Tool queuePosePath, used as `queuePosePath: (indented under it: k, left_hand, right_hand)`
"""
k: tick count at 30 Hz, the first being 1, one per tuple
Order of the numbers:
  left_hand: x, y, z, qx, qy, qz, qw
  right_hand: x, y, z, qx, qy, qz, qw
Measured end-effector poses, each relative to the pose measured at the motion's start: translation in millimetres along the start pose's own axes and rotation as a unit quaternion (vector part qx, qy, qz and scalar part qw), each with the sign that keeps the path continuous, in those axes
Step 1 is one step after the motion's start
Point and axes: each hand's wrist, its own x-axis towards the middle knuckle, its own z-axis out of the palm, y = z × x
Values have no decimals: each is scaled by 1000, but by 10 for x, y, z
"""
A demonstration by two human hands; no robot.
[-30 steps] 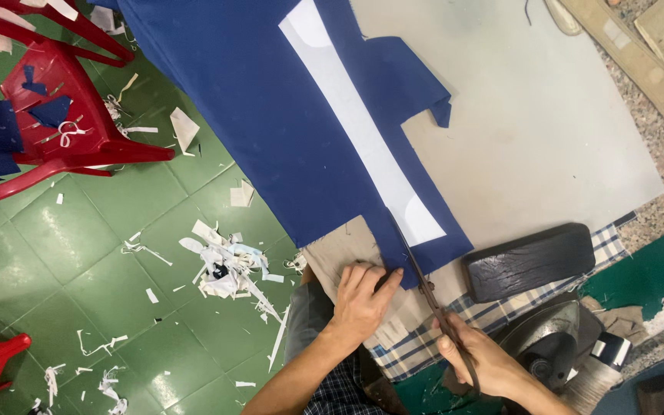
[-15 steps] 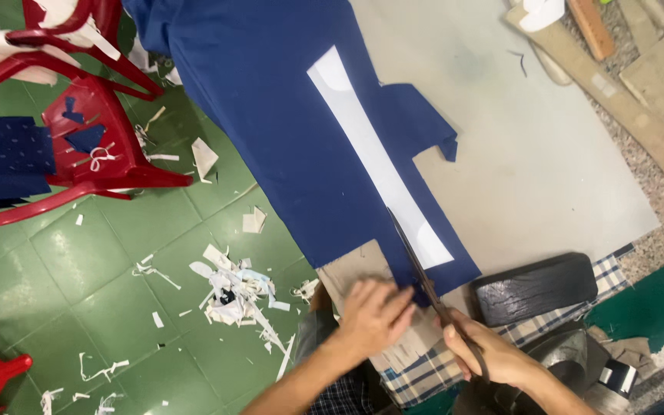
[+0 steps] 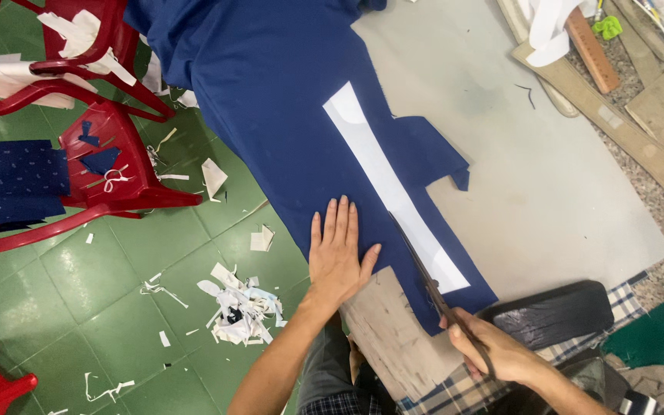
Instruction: The person irons a white paper template onto a blue fabric piece using a steam iron and a pressing block. After ironing, the person uses scissors to cut the blue fabric along the edges of the template.
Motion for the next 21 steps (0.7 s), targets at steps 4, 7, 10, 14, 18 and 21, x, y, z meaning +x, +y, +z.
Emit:
queuePosePath:
  k: [4,7,10,14,18,21]
  left_hand:
    - [-12,-6,-2,-21,5,1,1000]
    - [7,-10,-1,-10,-3,-1,1000]
    - [5,-7,-9,-11,-11,-7,1000]
    - [10,-9,-47,-35,-2,-6,999]
    - [1,-16,-35,-48,-4,-7,999]
    - [13,-19,-53,-63,4,-8,998]
  right_hand:
    - [12,-265,-117,-80,-53,26,995]
    - [15,-486,-96,-46,3,21,999]
    - [7,-484,-125,-59,14,16,998]
    - [17,-561,-202,-89,-33,25,995]
    - [61,-623,-116,-15,-11,24,1000]
    - [43,-700,-97,-25,23,38,999]
